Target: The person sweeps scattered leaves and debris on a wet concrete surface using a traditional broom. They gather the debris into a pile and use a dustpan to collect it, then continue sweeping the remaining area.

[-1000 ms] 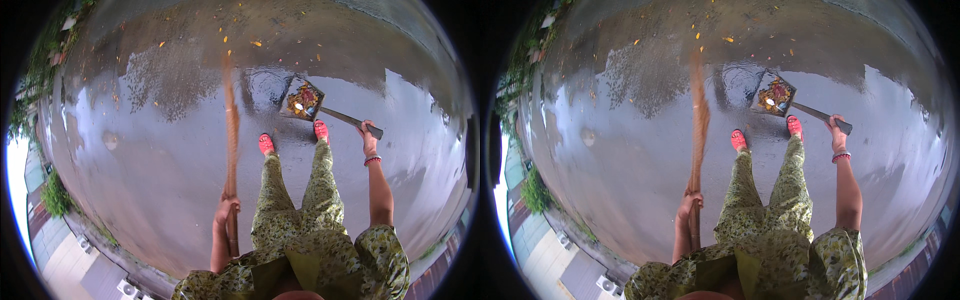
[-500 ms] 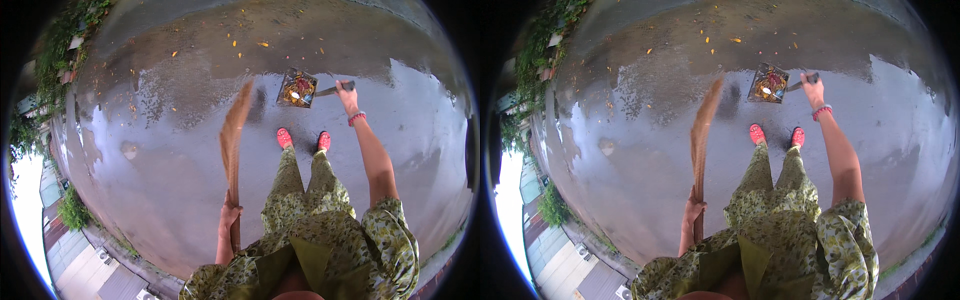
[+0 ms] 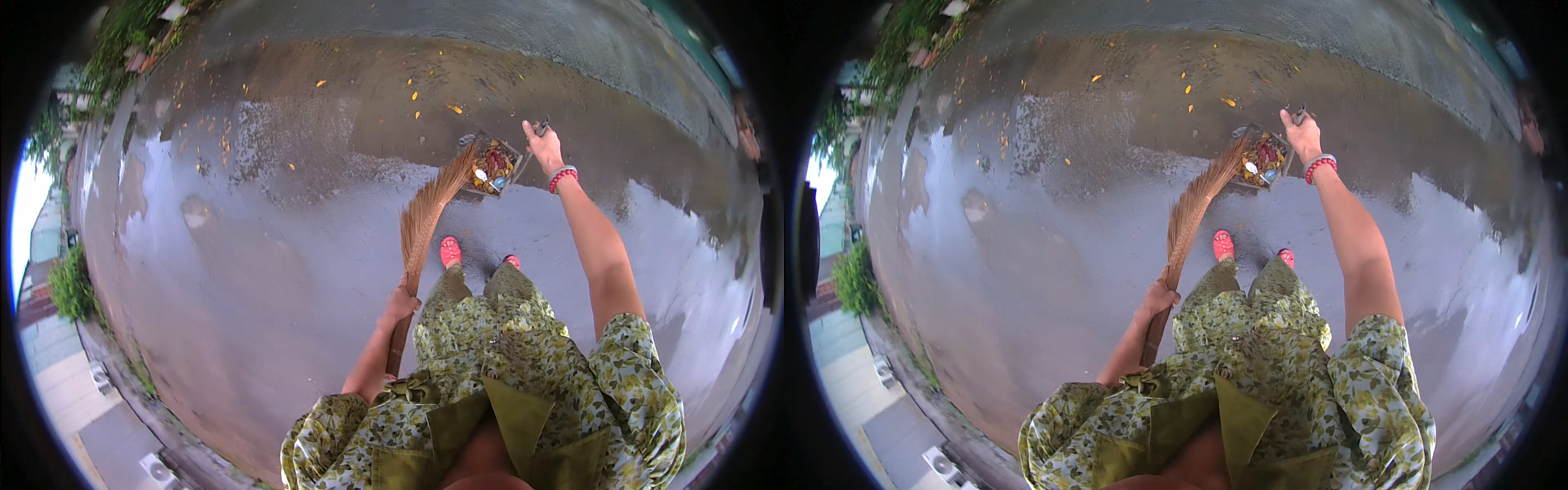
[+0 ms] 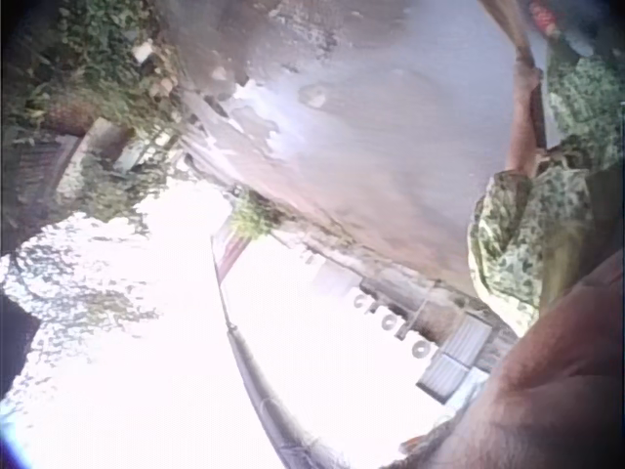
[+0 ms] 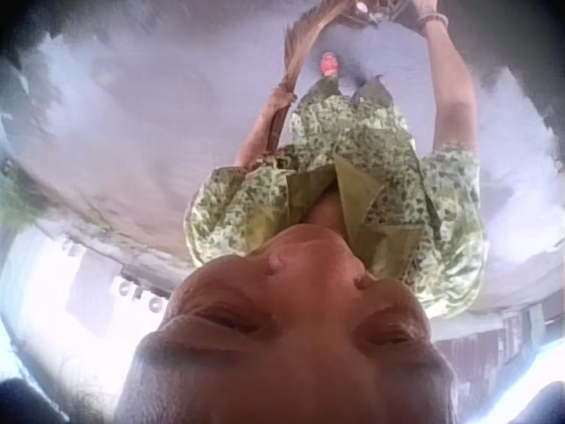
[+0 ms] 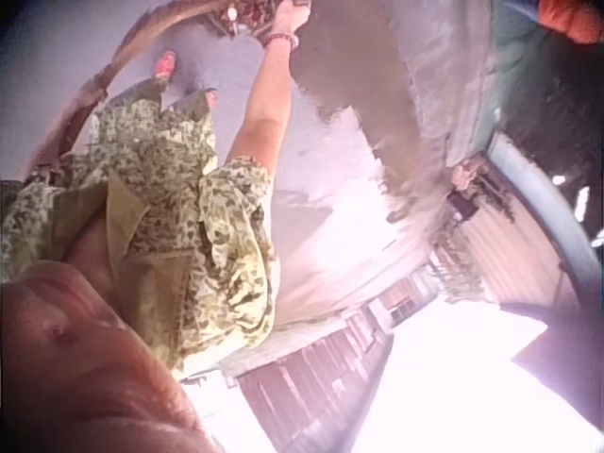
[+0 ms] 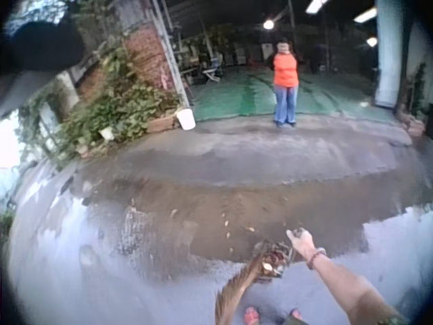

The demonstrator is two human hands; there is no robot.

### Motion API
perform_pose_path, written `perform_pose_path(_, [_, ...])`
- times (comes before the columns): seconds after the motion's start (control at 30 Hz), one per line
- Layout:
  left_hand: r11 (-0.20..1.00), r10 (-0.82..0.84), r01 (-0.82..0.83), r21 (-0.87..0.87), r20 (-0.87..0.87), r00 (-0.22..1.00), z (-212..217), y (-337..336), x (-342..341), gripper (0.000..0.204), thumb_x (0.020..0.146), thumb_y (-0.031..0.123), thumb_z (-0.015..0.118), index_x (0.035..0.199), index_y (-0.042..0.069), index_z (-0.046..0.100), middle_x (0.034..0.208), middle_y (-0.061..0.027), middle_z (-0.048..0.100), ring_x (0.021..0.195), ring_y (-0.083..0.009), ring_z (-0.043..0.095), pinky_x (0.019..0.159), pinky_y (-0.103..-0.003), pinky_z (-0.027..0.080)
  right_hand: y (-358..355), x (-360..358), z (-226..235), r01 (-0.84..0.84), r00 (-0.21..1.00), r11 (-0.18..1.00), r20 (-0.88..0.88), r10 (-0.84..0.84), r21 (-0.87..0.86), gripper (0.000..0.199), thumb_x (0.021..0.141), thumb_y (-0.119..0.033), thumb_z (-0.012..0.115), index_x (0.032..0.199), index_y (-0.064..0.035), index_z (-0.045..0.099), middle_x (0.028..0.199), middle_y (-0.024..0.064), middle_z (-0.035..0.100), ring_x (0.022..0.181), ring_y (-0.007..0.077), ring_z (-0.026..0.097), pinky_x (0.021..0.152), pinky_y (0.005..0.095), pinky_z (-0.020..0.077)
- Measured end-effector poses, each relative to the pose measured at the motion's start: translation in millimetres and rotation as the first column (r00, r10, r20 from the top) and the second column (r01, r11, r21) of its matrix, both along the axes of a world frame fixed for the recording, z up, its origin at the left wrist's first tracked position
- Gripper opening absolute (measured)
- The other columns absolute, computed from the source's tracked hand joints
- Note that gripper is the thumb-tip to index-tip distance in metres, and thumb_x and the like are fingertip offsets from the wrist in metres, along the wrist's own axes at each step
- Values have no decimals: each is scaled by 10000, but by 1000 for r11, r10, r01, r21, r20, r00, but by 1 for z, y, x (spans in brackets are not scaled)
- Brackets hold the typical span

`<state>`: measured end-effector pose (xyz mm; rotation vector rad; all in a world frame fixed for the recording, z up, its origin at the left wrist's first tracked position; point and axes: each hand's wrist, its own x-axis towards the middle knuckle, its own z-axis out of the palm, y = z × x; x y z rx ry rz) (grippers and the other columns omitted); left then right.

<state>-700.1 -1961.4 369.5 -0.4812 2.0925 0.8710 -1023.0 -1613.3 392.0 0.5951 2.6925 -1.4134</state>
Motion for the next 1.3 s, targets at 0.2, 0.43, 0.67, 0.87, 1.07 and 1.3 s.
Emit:
perform_pose_path(0.2, [988,-81,79,-129,-8,997,22,3,17,837,643,140,566,1386,102,183,963,-258,598,919,-364,589,814,-420,472,-32,-10,65,-146,985,986,84,153,-83,587,789,-502,583,986,46,509,882,126,549,781,196,578,664,343,518])
perform_pose_path(0.43, [985,-62,57,-165,-26,998,41,15,38,920,600,135,589,1398,108,134,959,-263,598,922,-388,579,834,-415,463,-47,-6,116,-197,973,968,90,213,-157,645,796,-508,572,1050,77,469,982,154,512,898,228,554,783,387,514])
perform_pose_path(0.67, [983,-39,39,-180,2,999,68,35,64,886,649,115,544,1406,143,83,972,-249,600,941,-385,574,824,-435,461,-25,2,139,-244,952,926,109,285,-288,747,787,-522,576,1161,92,374,1089,178,438,998,284,502,822,433,491])
perform_pose_path(0.87, [993,63,-64,-98,-16,998,74,29,65,925,629,99,574,1410,160,81,924,-226,611,863,-351,601,754,-417,481,-12,-1,131,-229,958,908,84,274,-351,757,787,-525,574,1185,88,373,1126,201,439,1088,322,461,831,460,478])
perform_pose_path(1.07, [516,705,-740,431,278,653,114,51,77,799,648,-10,538,1357,186,225,640,-74,490,536,-160,509,454,-290,418,76,23,63,-58,997,847,17,78,-529,641,835,-457,541,1170,77,423,1117,184,492,1055,263,502,818,390,508])
perform_pose_path(1.3, [161,777,-889,429,500,382,74,1,-10,247,689,-18,512,918,60,463,588,-32,445,483,-116,438,437,-233,369,123,139,-2,212,947,667,-19,-321,-715,269,873,-255,545,935,4,507,1037,152,525,1006,229,510,798,376,524])
